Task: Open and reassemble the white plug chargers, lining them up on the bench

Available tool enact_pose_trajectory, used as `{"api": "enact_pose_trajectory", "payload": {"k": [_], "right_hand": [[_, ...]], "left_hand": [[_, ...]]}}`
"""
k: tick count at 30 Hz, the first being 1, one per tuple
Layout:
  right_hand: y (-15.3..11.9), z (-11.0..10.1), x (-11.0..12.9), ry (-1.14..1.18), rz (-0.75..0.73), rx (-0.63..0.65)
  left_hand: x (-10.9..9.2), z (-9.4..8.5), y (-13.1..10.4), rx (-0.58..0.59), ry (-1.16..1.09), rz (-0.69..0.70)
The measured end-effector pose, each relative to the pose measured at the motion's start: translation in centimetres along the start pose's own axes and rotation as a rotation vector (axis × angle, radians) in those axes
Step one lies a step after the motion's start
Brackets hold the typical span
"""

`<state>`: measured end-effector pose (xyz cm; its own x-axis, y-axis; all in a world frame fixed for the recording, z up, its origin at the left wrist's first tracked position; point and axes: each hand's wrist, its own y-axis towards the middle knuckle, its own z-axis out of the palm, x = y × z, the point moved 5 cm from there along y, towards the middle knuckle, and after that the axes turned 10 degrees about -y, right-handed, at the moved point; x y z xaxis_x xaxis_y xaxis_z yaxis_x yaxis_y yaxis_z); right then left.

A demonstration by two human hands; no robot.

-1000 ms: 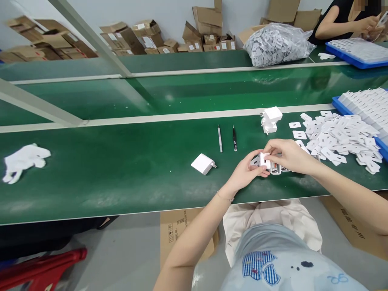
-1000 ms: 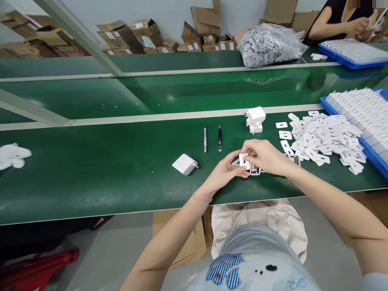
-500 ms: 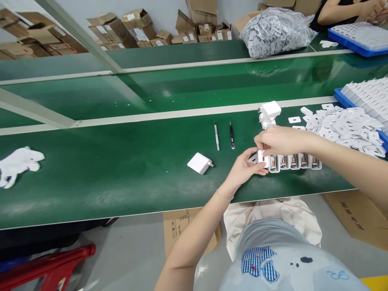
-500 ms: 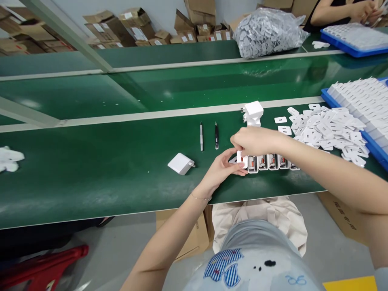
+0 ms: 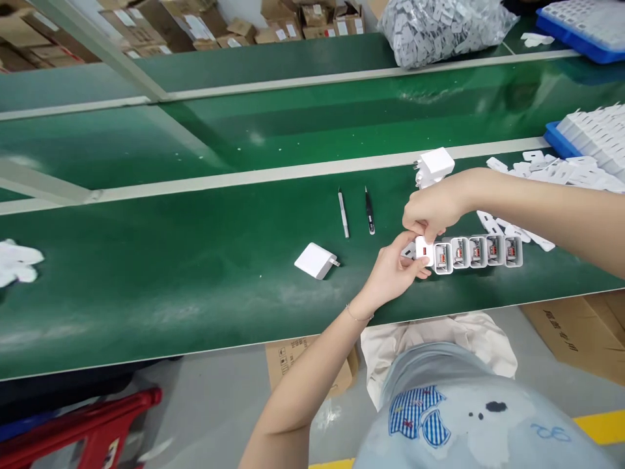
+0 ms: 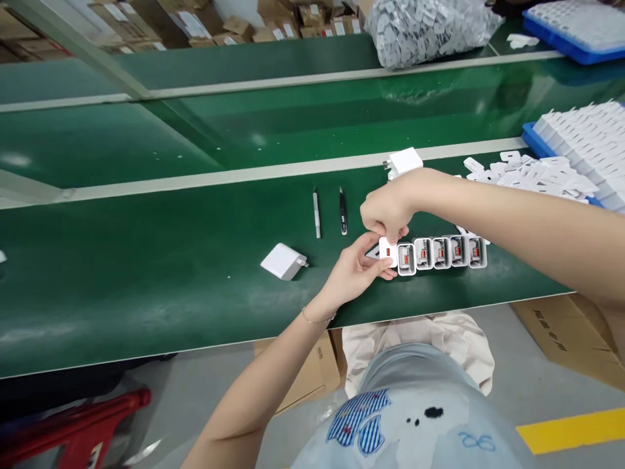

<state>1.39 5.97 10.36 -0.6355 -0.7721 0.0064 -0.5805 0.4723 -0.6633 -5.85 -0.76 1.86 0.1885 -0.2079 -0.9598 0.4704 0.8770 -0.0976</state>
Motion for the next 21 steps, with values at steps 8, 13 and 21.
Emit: {"api": "enact_pose_trajectory", "payload": {"k": [8, 13, 21], "right_hand": [[-5.9, 0.6, -6.5, 0.387, -0.033, -0.389], [-10.6, 6.2, -16.4, 0.321, 0.438, -0.438], [-5.4, 9.8, -17.9, 0.12, 0.477, -0.482]], "left_hand": [[0.2, -0.4, 0.0, 0.076, 0.003, -0.083], [0.0, -0.2, 0.6, -0.026, 0.036, -0.199], [-0.3, 0.2, 1.1, -0.144, 0.014, -0.126]]}}
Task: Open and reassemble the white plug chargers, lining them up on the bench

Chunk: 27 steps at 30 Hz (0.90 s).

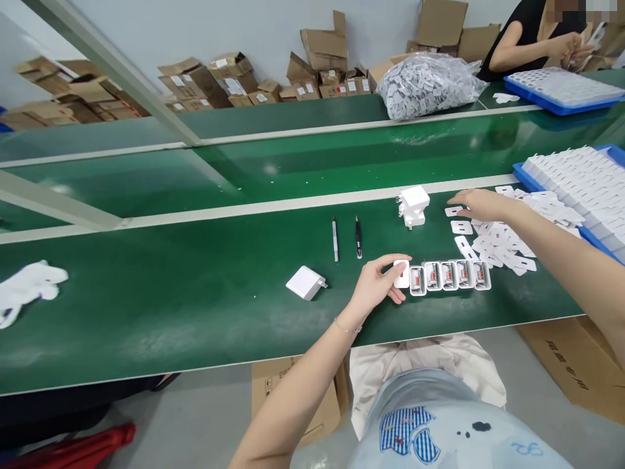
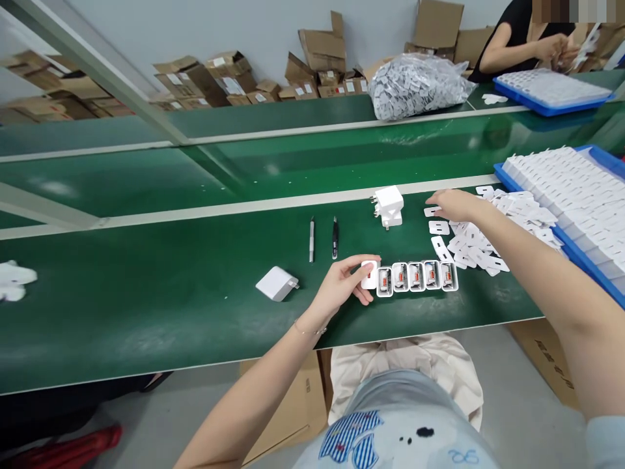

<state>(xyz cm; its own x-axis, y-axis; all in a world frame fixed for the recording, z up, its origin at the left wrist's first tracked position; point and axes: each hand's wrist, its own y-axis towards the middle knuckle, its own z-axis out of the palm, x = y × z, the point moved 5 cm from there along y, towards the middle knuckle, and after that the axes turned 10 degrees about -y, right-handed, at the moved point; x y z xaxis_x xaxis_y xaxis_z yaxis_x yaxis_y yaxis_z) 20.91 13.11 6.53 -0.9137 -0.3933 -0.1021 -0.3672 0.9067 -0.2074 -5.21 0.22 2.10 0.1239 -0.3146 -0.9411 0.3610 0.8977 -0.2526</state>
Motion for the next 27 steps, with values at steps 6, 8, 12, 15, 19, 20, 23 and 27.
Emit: {"api": "enact_pose_trajectory", "payload": {"k": [6, 8, 12, 15, 19, 20, 23, 27], "right_hand": [[2.3, 0.7, 0.4, -0.008, 0.028, 0.018], [2.0, 0.1, 0.5, 0.008, 0.035, -0.003], [-1.1, -2.0, 2.8, 0.265, -0.008, -0.066], [-4.4, -3.4, 5.9, 0.528, -0.091, -0.03], [-7.4, -4.2, 9.5, 0.681, -0.291, 0.01], [-7.8, -4.3, 9.9, 0.733, -0.337, 0.0], [-8.6, -4.6, 10.5, 0.874, -0.423, -0.054], [-9.3, -4.8, 10.1, 0.943, -0.386, -0.123]], "left_hand": [[-0.1, -0.1, -0.2, 0.041, 0.007, -0.015], [-0.4, -0.3, -0.5, 0.065, 0.018, -0.033], [-1.7, -1.3, -1.8, 0.011, 0.036, -0.005], [-2.1, -1.7, -3.3, -0.035, 0.014, 0.047], [-0.3, -0.9, -4.7, -0.037, 0.038, -0.003], [0.1, -0.6, -4.9, -0.045, 0.079, 0.009], [0.4, -0.5, -5.5, -0.165, 0.354, 0.186], [0.1, -0.8, -6.2, -0.244, 0.735, 0.427]]}}
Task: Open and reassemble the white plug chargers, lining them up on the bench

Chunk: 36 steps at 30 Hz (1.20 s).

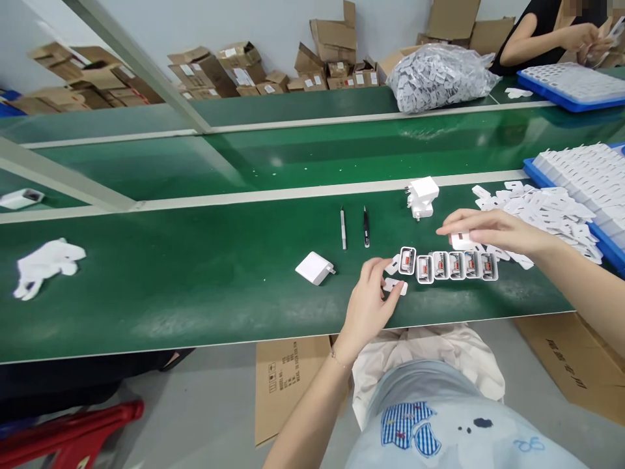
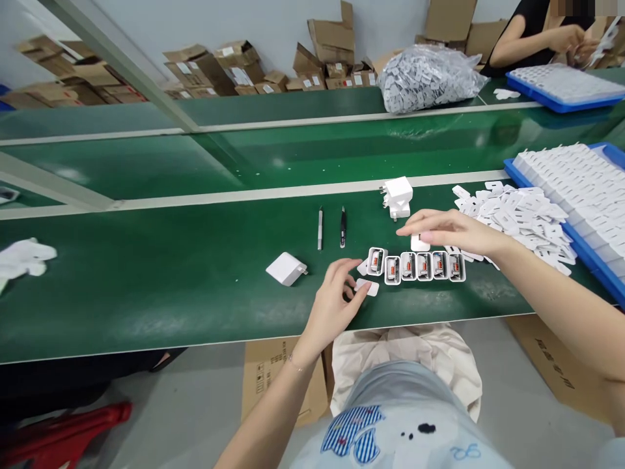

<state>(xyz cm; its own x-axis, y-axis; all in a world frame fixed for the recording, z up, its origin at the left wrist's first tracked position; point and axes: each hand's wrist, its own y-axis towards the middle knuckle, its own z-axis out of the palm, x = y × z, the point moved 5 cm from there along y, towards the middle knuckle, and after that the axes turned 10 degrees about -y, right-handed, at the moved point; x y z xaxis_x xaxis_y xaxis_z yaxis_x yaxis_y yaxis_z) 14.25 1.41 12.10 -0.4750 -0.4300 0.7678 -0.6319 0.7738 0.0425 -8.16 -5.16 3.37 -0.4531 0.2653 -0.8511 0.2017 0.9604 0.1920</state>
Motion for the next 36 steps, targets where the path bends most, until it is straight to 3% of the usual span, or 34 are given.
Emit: {"api": "enact_pose_trajectory", "payload": {"k": [3, 5, 7, 9, 12, 14, 16, 21, 28, 32, 36], "right_hand": [[-0.2, 0.3, -0.1, -0.054, 0.055, -0.037], [-0.2, 1.0, 0.0, -0.095, 0.096, -0.047], [0.1, 2.0, 0.3, -0.088, 0.141, -0.046], [0.4, 3.0, 0.9, -0.076, 0.167, -0.032], [0.8, 4.3, 1.9, -0.159, 0.16, -0.007], [1.0, 4.9, 2.2, -0.223, 0.168, -0.005], [1.2, 5.3, 2.1, -0.224, 0.182, -0.004], [1.5, 6.1, 1.3, -0.13, 0.204, 0.018], [1.8, 5.4, 2.1, -0.36, 0.05, -0.008], [2.1, 5.3, 2.0, -0.409, 0.033, 0.059], [2.1, 5.3, 1.7, -0.505, -0.002, 0.036]], "left_hand": [[-0.2, 0.4, -0.6, 0.071, 0.122, 0.165], [-0.4, 0.7, -1.0, 0.056, 0.138, 0.196], [-0.7, 0.9, -1.2, -0.017, 0.074, 0.148], [-0.7, 1.3, -1.3, -0.066, -0.098, 0.012], [-0.2, 3.2, -1.4, -0.034, -0.523, -0.272], [-0.2, 4.4, -1.5, -0.03, -0.776, -0.379], [-0.2, 5.2, -1.5, -0.069, -0.915, -0.398], [-0.1, 6.3, -1.1, -0.112, -1.004, -0.393], [0.1, 6.4, -0.4, -0.14, -1.095, -0.423], [0.0, 6.2, -0.5, -0.149, -1.123, -0.462], [-0.1, 6.2, -0.6, -0.155, -1.143, -0.484]]}}
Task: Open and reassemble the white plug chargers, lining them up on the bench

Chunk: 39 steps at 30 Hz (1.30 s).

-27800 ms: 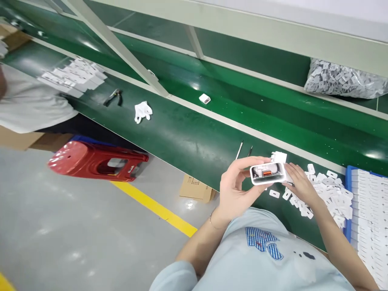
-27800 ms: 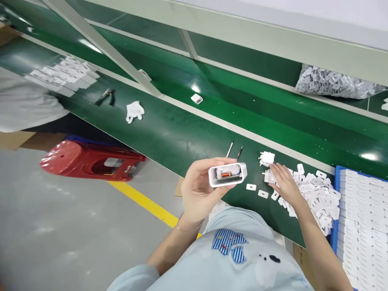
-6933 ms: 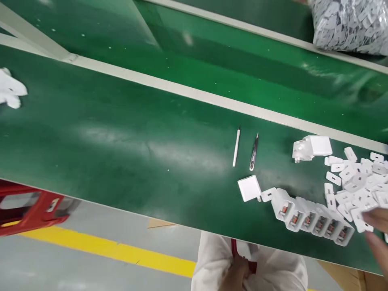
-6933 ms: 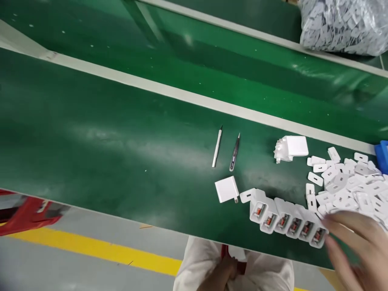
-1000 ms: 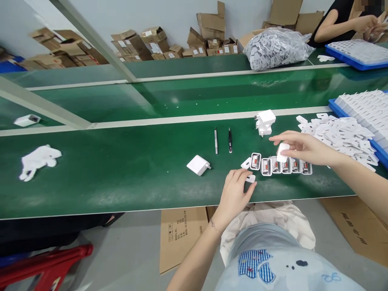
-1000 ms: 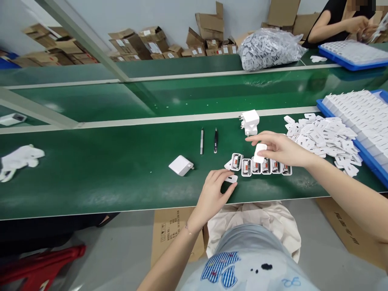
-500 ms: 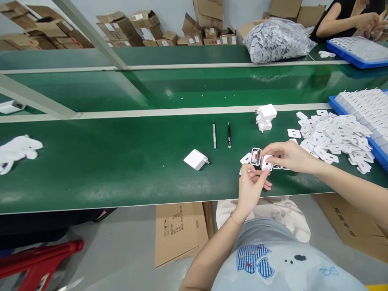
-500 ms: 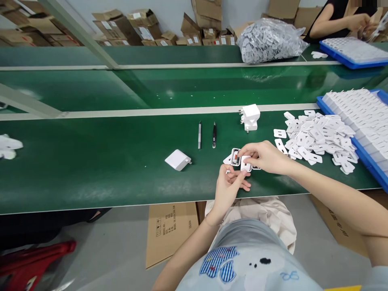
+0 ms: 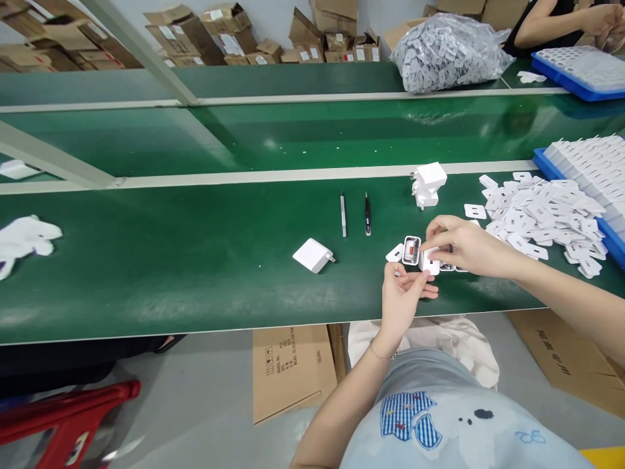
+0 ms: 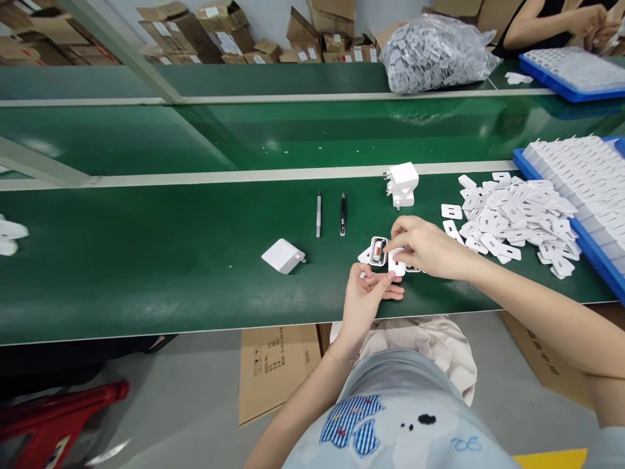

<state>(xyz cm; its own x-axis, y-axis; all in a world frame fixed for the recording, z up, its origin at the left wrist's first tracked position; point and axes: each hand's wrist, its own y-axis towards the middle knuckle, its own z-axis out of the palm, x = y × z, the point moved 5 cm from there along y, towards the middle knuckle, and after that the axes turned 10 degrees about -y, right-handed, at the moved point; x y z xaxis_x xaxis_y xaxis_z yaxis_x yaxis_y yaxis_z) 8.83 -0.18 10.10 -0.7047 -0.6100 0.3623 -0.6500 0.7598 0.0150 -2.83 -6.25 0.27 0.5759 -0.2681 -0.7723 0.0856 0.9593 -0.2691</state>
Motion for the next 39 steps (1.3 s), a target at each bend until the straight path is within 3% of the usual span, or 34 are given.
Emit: {"api": "enact_pose_trajectory", "payload": {"k": [6, 10, 16, 23, 28, 39], "right_hand": [[-0.2, 0.9, -0.3, -0.055, -0.02, 0.045], [0.3, 0.3, -0.9, -0.066, -0.003, 0.098], [3.3, -1.2, -2.1, 0.028, -0.011, 0.46], [7.4, -0.5, -2.1, -0.134, 0.002, 0.672], [8.5, 0.0, -1.7, -0.096, -0.104, 0.685], [8.4, 0.0, -1.2, -0.149, -0.042, 0.829]], "left_hand": [[0.0, 0.1, 0.1, -0.005, -0.011, -0.028], [0.0, 0.3, 0.3, -0.019, 0.002, -0.066], [0.0, 0.8, 0.5, -0.005, -0.001, -0.076], [-0.2, 0.9, 1.3, 0.018, 0.008, -0.14], [-0.3, 0.7, 1.7, 0.044, -0.003, -0.184], [-0.4, 0.8, 1.5, 0.037, 0.015, -0.177]]}}
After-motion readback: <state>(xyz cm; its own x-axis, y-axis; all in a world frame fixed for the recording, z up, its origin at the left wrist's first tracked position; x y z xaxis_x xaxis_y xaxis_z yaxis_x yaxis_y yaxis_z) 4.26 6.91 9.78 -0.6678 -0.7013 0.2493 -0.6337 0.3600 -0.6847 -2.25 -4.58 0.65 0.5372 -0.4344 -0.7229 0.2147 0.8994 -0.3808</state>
